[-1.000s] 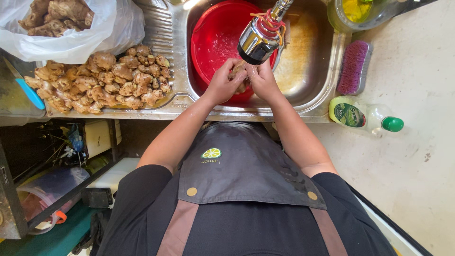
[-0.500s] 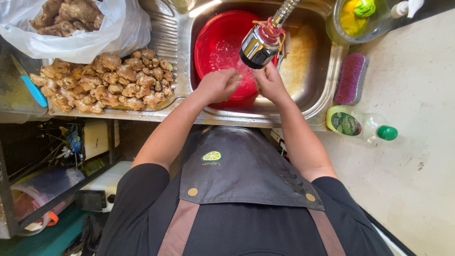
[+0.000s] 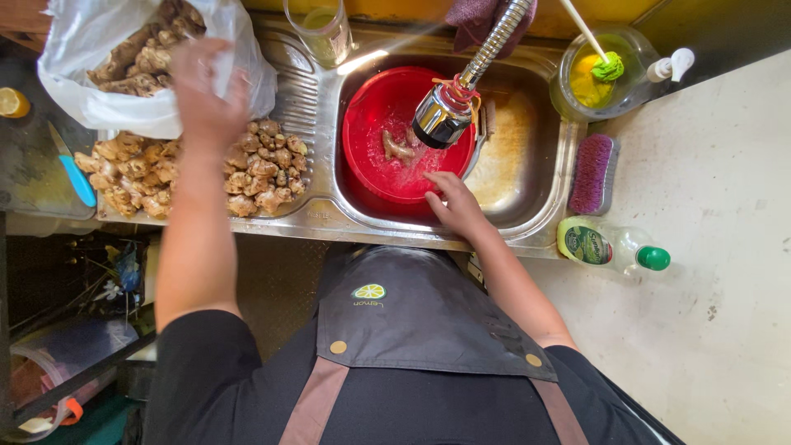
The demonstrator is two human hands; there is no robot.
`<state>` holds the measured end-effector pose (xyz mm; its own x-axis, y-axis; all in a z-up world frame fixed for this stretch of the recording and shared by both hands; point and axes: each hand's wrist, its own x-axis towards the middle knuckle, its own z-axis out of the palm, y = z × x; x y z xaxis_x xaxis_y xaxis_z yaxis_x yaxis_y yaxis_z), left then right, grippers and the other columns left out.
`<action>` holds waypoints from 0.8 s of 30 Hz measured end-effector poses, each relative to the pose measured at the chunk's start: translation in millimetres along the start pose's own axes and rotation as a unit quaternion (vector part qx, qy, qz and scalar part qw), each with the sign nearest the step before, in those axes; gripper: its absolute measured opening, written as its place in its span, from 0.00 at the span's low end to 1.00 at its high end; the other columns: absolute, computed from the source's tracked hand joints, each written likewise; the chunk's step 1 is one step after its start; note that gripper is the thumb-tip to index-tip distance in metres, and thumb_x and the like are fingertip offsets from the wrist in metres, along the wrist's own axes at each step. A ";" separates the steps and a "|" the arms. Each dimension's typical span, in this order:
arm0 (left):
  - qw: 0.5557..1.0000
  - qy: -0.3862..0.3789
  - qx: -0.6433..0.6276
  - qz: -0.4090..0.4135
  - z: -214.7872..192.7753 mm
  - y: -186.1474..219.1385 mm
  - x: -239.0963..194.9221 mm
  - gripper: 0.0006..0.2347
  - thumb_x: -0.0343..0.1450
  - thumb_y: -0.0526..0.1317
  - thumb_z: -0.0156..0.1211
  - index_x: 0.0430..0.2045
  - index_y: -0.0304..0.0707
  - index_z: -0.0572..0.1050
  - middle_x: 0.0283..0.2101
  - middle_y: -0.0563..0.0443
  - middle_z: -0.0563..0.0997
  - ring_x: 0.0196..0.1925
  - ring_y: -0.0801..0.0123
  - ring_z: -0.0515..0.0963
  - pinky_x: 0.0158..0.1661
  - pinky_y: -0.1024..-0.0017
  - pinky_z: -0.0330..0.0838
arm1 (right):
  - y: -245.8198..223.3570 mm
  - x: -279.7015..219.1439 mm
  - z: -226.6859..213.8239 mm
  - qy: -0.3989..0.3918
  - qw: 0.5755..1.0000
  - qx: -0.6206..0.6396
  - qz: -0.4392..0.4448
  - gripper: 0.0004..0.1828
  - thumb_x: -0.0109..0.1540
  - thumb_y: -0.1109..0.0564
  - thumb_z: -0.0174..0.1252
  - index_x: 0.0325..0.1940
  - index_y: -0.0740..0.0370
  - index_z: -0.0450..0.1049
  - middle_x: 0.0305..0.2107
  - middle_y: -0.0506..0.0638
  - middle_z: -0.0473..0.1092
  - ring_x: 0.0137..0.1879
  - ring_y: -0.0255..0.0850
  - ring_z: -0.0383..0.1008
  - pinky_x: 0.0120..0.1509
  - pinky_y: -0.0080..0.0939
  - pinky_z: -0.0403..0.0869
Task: The person cleans pieces of ginger by hand and with a small brush in a sink, then transfers them to a basket.
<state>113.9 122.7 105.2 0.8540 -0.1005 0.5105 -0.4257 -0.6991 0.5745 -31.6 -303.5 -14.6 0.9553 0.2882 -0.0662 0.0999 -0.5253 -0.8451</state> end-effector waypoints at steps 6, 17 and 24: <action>0.979 -0.040 0.199 0.000 -38.8 -101.6 49.2 0.03 0.80 0.27 0.57 0.45 0.32 0.76 0.48 0.43 0.80 0.47 0.60 0.81 0.49 0.64 0.78 | 0.5 3.2 1.6 -0.004 0.999 -0.039 -0.019 0.22 0.66 0.54 0.58 0.64 0.60 0.72 0.54 0.58 0.69 0.56 0.50 0.74 0.57 0.42 0.77; 0.912 -0.268 0.202 -0.236 -68.9 -139.4 82.2 0.18 0.66 0.29 0.67 0.50 0.46 0.82 0.44 0.39 0.81 0.37 0.51 0.81 0.37 0.55 0.76 | -9.0 -1.9 16.0 0.037 0.998 -0.043 0.020 0.18 0.65 0.53 0.58 0.59 0.60 0.75 0.52 0.55 0.71 0.55 0.48 0.74 0.55 0.43 0.76; 0.845 -0.363 0.328 -0.214 -23.3 -118.2 66.0 0.25 0.61 0.45 0.69 0.52 0.34 0.78 0.49 0.36 0.82 0.45 0.48 0.82 0.50 0.58 0.76 | -11.4 5.0 22.2 0.060 0.995 -0.077 0.028 0.18 0.65 0.52 0.57 0.58 0.59 0.76 0.51 0.55 0.71 0.60 0.51 0.71 0.62 0.48 0.71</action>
<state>213.6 215.1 85.9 0.9474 0.0191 -0.3193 0.0227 -0.9997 0.0074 -34.1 -278.3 -17.1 0.9861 0.1617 -0.0385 0.0786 -0.6574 -0.7494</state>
